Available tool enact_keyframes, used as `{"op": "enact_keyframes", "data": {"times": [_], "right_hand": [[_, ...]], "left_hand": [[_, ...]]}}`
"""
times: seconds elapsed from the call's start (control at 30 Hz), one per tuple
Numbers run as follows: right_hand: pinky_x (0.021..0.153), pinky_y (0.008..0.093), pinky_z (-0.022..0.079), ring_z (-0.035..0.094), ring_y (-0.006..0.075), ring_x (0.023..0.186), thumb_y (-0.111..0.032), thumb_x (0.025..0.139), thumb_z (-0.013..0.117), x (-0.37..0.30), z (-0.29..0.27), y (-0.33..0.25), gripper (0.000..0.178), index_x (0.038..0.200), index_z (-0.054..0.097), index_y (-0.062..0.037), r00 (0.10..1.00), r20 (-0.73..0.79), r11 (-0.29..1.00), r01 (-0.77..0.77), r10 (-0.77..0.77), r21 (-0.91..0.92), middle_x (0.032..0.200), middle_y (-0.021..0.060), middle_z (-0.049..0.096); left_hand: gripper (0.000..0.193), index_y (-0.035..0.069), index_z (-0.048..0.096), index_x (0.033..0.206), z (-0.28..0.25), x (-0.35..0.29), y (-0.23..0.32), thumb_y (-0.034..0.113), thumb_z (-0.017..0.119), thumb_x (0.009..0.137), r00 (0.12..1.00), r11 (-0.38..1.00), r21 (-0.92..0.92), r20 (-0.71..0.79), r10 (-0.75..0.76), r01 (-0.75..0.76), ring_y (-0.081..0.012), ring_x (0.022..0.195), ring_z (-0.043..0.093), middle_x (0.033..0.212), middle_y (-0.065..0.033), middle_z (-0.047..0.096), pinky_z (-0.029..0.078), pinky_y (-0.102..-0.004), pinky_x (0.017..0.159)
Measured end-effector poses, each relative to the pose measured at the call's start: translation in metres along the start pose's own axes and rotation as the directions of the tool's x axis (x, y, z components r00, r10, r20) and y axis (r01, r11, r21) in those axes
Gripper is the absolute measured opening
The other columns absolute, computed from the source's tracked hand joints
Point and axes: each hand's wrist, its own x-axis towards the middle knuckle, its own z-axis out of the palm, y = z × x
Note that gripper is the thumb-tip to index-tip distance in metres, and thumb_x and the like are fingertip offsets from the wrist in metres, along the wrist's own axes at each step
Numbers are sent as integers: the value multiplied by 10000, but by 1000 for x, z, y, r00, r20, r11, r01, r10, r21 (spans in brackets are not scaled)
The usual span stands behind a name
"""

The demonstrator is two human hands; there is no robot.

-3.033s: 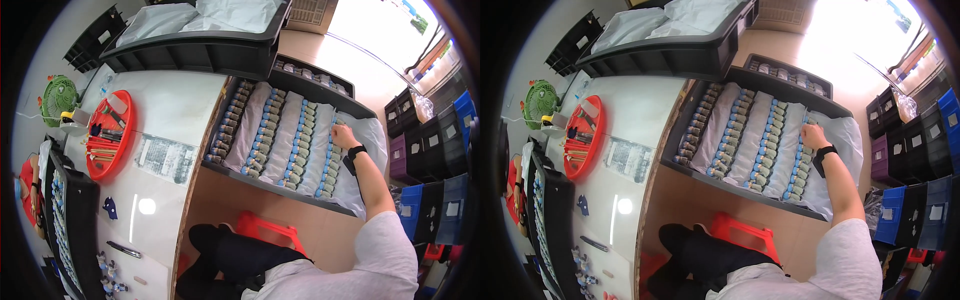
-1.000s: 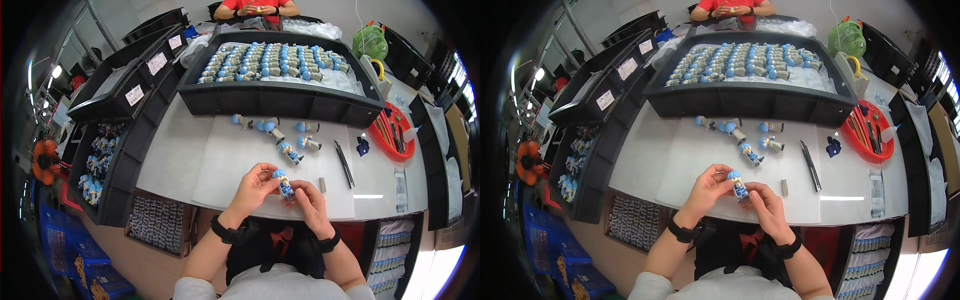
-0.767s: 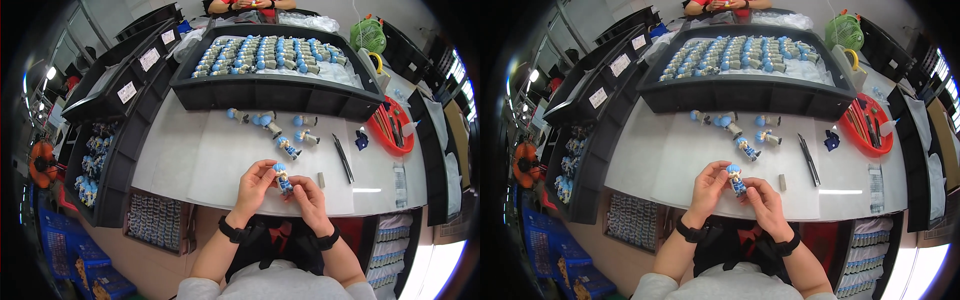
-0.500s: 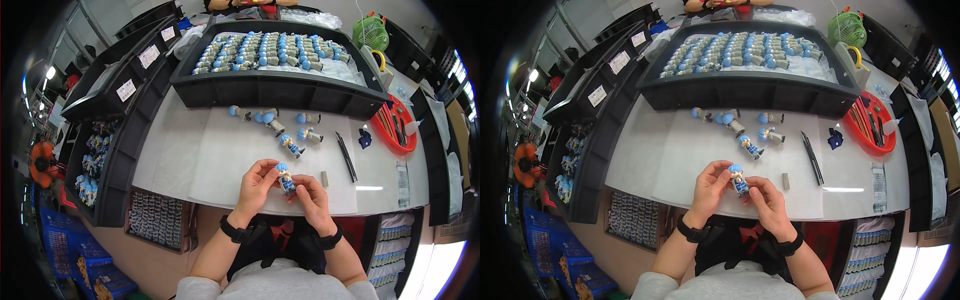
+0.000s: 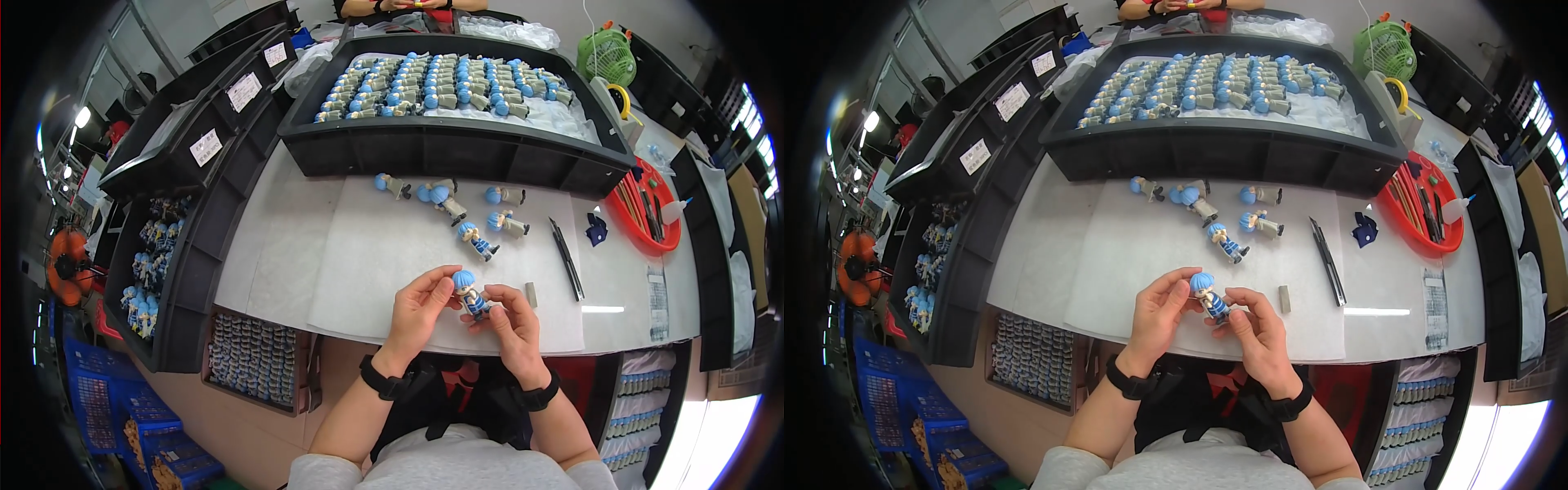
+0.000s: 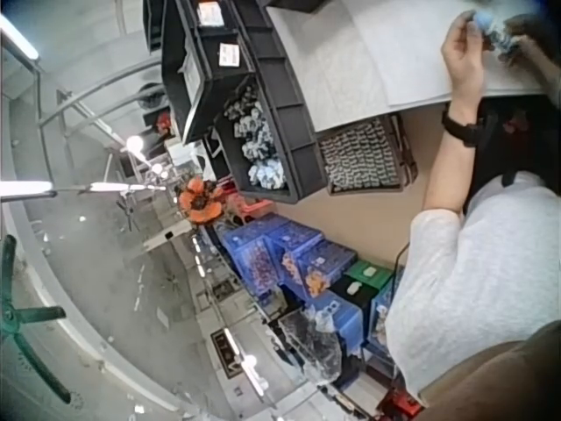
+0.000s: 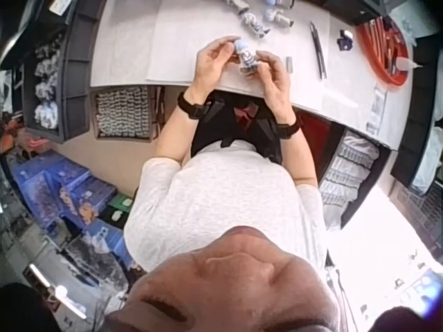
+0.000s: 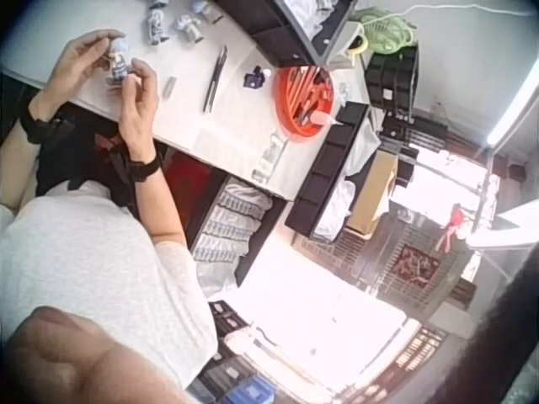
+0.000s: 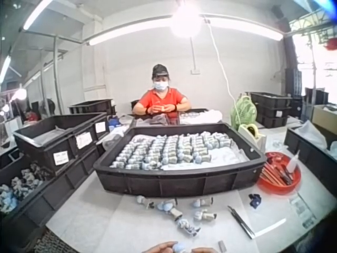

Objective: Assembling small plastic toy figurines by gluing hair and body parts together and sorting them into a tray.

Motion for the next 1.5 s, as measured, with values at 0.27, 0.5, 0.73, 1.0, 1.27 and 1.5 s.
{"op": "enact_keyframes", "data": {"times": [0.27,0.5,0.73,1.0,1.27,1.5], "right_hand": [[838,264,454,485,152,1038,47,802,597,2,-1,9,418,1183,438,-16,987,-46,985,152,-156,-85,1158,69,410],[829,263,441,457,151,1067,65,766,626,1,-3,10,469,1188,441,-23,975,-85,972,195,-207,-131,1180,72,403],[828,273,432,466,149,1041,25,755,668,0,-2,14,496,1194,442,-29,963,-110,969,244,-248,-52,1143,67,440],[815,261,430,485,129,938,-44,747,707,-1,-3,13,520,1194,443,-23,939,-189,957,290,-288,-22,1044,47,469],[783,251,439,496,114,863,-78,716,742,-1,-4,13,548,1183,458,-30,936,-193,956,289,-295,-57,1029,40,476],[776,249,438,499,116,865,-79,706,751,-2,-2,12,557,1179,461,-35,946,-169,961,270,-277,-63,1038,45,484]], "left_hand": [[313,4,527,1181,-2,-1,-2,56,556,873,998,995,80,30,54,-56,-90,892,535,1034,-48,575,462,-230,781],[318,-16,511,1182,1,-1,5,20,541,868,998,999,-49,59,15,-12,-110,951,547,1035,-58,585,455,-243,835],[350,-17,503,1190,-1,-1,-5,-7,565,845,998,995,86,52,44,-49,-112,935,561,1064,-69,584,481,-235,805],[290,-22,562,1137,8,-5,-10,-13,551,847,996,958,282,89,18,-42,-102,822,607,971,-88,629,499,-217,723],[295,-37,561,1130,9,-7,-9,44,587,848,995,970,244,99,-19,-6,-95,780,610,892,-87,640,499,-212,683],[309,-51,563,1103,7,-7,-11,84,627,832,996,962,270,93,15,-40,-101,776,598,878,-80,630,494,-218,698]]}}
